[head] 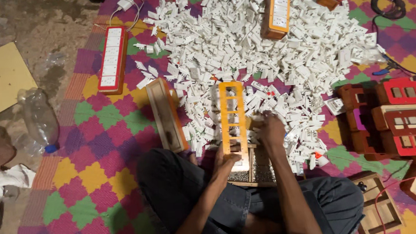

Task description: The person sits on a mat and inserts small white plastic electrical components into slots on a red wooden board. They pick up each component from a large pile on the floor and place it into the board one by one.

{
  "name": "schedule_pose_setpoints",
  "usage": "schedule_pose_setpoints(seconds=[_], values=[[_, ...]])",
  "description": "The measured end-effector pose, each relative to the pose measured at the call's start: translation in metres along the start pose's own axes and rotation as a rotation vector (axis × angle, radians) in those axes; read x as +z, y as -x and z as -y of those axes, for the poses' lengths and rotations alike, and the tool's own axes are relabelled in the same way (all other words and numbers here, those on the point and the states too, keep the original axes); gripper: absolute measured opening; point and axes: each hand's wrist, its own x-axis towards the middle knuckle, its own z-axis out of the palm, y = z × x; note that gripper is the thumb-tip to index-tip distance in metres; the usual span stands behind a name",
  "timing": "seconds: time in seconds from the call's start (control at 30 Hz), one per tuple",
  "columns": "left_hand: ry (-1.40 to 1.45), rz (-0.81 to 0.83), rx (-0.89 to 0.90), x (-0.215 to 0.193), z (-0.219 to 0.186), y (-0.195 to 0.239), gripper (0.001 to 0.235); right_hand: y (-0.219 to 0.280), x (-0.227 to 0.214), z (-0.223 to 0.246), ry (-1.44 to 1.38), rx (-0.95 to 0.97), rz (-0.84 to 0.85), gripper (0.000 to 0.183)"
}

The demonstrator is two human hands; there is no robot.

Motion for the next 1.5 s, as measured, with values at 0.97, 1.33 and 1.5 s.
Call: schedule_pose_setpoints(seconds=[0.97, 1.33, 1.5], values=[[-0.045, 0.025, 0.018, 0.017, -0.038, 0.019, 0.048, 0.144, -0.020, 0.038, -0.247, -0.193, 0.357, 0.027], [-0.122, 0.088, 0.024, 0.022, -0.053, 0.026, 0.045, 0.137, -0.027, 0.037, -0.467, 0.029, 0.306, 0.027], [-0.133, 0.118, 0.013, 0.021, -0.042, 0.022, 0.039, 0.130, -0.040, 0.032, -0.722, 0.132, 0.172, 0.023]])
